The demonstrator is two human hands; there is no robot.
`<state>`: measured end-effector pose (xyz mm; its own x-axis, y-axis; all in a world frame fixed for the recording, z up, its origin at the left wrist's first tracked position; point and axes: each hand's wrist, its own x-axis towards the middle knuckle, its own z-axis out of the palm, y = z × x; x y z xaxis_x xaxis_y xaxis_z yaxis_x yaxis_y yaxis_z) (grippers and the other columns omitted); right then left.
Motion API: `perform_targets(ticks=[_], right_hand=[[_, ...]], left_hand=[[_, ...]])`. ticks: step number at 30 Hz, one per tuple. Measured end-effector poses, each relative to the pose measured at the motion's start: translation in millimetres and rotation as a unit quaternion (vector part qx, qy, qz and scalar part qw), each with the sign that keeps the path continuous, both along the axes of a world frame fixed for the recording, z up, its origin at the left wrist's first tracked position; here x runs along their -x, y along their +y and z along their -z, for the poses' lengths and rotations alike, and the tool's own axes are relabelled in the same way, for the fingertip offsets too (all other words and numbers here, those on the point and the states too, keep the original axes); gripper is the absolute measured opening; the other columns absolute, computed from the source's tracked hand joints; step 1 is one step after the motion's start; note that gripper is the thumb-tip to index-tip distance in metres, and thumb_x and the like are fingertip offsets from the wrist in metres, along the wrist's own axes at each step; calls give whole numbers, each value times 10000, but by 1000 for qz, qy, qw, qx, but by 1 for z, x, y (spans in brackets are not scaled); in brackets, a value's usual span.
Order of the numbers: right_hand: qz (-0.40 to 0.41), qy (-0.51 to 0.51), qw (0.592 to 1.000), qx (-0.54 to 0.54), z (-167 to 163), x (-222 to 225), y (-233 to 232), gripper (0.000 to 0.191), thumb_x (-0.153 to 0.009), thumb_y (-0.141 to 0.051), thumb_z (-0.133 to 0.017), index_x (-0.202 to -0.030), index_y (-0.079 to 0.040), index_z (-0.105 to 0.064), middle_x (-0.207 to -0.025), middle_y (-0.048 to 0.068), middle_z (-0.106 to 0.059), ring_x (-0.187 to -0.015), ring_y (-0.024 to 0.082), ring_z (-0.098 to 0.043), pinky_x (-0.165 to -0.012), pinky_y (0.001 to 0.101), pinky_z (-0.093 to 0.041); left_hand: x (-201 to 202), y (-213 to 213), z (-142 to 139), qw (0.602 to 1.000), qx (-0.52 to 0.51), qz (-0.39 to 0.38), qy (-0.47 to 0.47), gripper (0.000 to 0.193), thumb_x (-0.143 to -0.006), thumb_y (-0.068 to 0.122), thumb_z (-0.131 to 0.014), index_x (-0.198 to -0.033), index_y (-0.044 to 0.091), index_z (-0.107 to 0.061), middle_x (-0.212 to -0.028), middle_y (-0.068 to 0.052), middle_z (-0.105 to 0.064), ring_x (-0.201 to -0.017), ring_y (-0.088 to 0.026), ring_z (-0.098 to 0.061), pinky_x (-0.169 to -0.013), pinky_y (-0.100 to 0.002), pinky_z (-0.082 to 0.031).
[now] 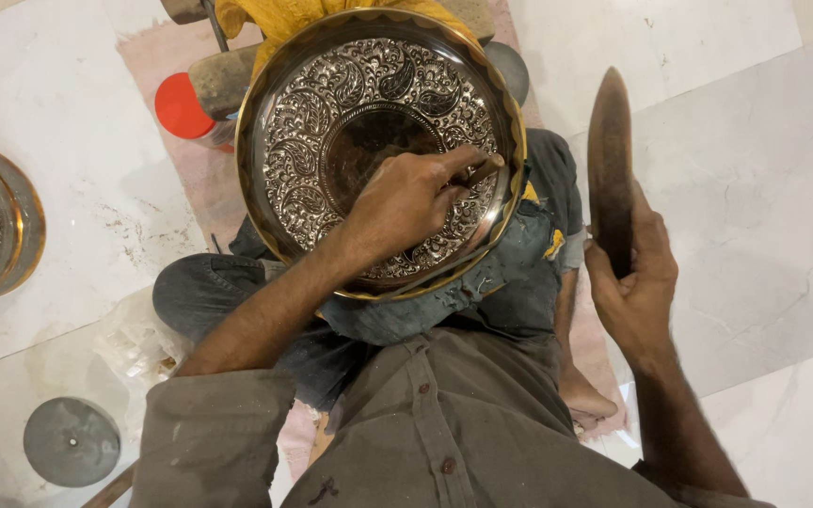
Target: The person sits on the floor and uses a grinding disc to polish the center of a large ornate metal plate. They then switch to a wooden mallet and repeatedly tap the plate's surface to refine the finish.
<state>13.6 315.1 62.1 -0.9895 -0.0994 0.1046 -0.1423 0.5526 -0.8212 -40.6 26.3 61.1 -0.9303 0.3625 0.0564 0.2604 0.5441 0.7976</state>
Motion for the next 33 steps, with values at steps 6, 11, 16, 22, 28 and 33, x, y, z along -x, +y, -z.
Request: perform_targets(ticks=[6,11,16,22,28,33], right_hand=[[10,27,1000,7,11,-11,-2,674,-933,37,-597,-1577,-123,-481,-1258,145,-595,-1167,273,-610,-998,377,-510],[16,57,992,-111,27,-30,-1,675,-925,54,-609,-1569,-120,-509,-1268,166,-604,-1161,296,-615,-1009,405,-513],[15,76,985,-152,43,-45,-3,665,-926,47,-624,-1562,-112,-509,-1283,197,-577,-1153,318,-617,-986,411,-533],[23,81,976,-203,53,-49,-3,669,-933,31,-642,-1565,-139,-502,-1280,208,-571,-1157,348,-625,-974,432,-560],[-2,48,972,-229,41,-34,4,679,-914,23,-666,-1561,-134,-532,-1247,226,-602,-1109,353,-630,-959,452,-534],[-21,55,952,-302,27,-26,2,729,-862,52,-662,-1547,-174,-556,-1222,186,-630,-1111,338,-632,-973,475,-515]], left_hand=[[11,-2,9,998,37,57,-14,462,-892,59,-695,-1334,178,-636,-966,-121,-787,-844,-229,-794,-800,-396,-621],[22,-3,13,987,75,140,-18,471,-851,-19,-669,-1263,207,-690,-966,-80,-812,-852,-212,-793,-801,-394,-621],[28,-2,13,973,120,194,-16,360,-903,33,-693,-1225,193,-692,-946,-72,-807,-854,-195,-788,-785,-402,-619],[27,-6,19,982,79,168,-32,388,-901,59,-707,-1260,204,-685,-957,-69,-810,-830,-204,-796,-780,-400,-631],[16,-7,23,994,25,103,-14,436,-911,81,-704,-1326,194,-637,-1065,-65,-797,-910,-208,-794,-813,-375,-637],[15,-7,22,995,37,95,11,441,-918,112,-723,-1342,177,-624,-1042,-76,-798,-898,-218,-791,-820,-394,-629]])
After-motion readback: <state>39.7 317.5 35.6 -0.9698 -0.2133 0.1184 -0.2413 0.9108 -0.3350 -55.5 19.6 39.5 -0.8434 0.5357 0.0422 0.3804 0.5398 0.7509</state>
